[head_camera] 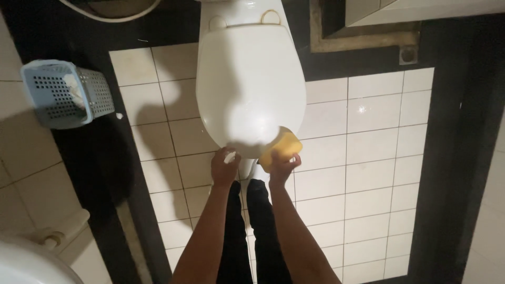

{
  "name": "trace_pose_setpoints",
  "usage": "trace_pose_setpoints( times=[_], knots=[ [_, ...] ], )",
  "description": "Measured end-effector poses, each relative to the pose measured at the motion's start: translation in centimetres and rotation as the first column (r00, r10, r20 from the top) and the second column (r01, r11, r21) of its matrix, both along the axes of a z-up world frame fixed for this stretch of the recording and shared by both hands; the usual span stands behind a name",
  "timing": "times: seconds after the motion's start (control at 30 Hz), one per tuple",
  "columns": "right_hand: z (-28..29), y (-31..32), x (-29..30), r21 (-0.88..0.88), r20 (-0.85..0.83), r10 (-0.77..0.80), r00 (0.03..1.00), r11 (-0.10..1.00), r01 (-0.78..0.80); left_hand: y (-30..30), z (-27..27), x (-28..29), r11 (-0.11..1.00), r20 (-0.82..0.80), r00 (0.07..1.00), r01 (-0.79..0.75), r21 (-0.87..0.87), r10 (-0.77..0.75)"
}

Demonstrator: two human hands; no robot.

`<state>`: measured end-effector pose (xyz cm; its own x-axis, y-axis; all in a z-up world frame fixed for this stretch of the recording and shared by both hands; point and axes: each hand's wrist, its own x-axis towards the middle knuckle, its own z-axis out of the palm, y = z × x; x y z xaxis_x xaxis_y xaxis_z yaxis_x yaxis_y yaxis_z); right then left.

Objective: The person cleans a toilet by spraying a cleaning solution from a bottle and wiping the tank, seat, and bowl with a yellow sponge. The person scrubs the interior of the bowl and the underside of the seat before rinsing the sponge in the sink.

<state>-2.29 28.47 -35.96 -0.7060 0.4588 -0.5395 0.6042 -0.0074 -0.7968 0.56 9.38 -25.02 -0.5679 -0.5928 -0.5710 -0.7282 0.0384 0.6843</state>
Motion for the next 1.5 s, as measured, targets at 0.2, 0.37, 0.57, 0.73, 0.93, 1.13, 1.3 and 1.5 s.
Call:
trace_pose_setpoints(
  times=[0.2, 0.37, 0.57, 0.73, 0.93, 1.13, 1.3, 1.5],
  knots=[
    [4.1, 1.1, -1.7, -0.51, 0.221, 0.068, 0.973, 0.858, 0.056, 2.3, -2.5, 0.0, 0.991, -0.004, 0.995, -0.1, -0.091, 0.1],
    [2.3, 3.1, -1.9, -0.6, 0.3, 0.021, 0.954, 0.781, 0.172, 3.4, -1.2, -0.8, 0.972, 0.008, 0.996, -0.081, -0.222, 0.084],
    [0.9, 4.4, -1.9, -0.65, 0.317, -0.036, 0.948, 0.72, 0.245, 3.2, 1.3, -0.2, 0.98, 0.023, 0.998, 0.054, -0.193, -0.051],
    [2.8, 4.7, -1.6, -0.687, 0.277, -0.026, 0.961, 0.694, 0.217, 2.2, 6.8, -0.1, 0.995, 0.07, 0.993, 0.099, -0.016, -0.098],
    [6.2, 3.3, -2.5, -0.729, 0.234, 0.001, 0.972, 0.662, 0.174, 3.2, 2.9, 1.4, 0.868, 0.053, 0.898, 0.437, -0.235, -0.437],
    [3.1, 3.8, -2.8, -0.709, 0.343, -0.005, 0.939, 0.654, 0.263, 2.2, 2.4, -0.2, 0.864, 0.087, 0.885, 0.465, -0.196, -0.457],
    [1.3, 3.2, -3.1, -0.656, 0.382, 0.015, 0.924, 0.708, 0.26, 3.0, -3.1, 1.2, 0.935, 0.108, 0.957, 0.285, -0.211, -0.268],
    [-2.2, 4.0, -2.8, -0.626, 0.35, 0.016, 0.937, 0.748, 0.221, 3.8, -3.2, 1.4, 0.936, 0.13, 0.961, 0.267, -0.228, -0.242]
  ],
)
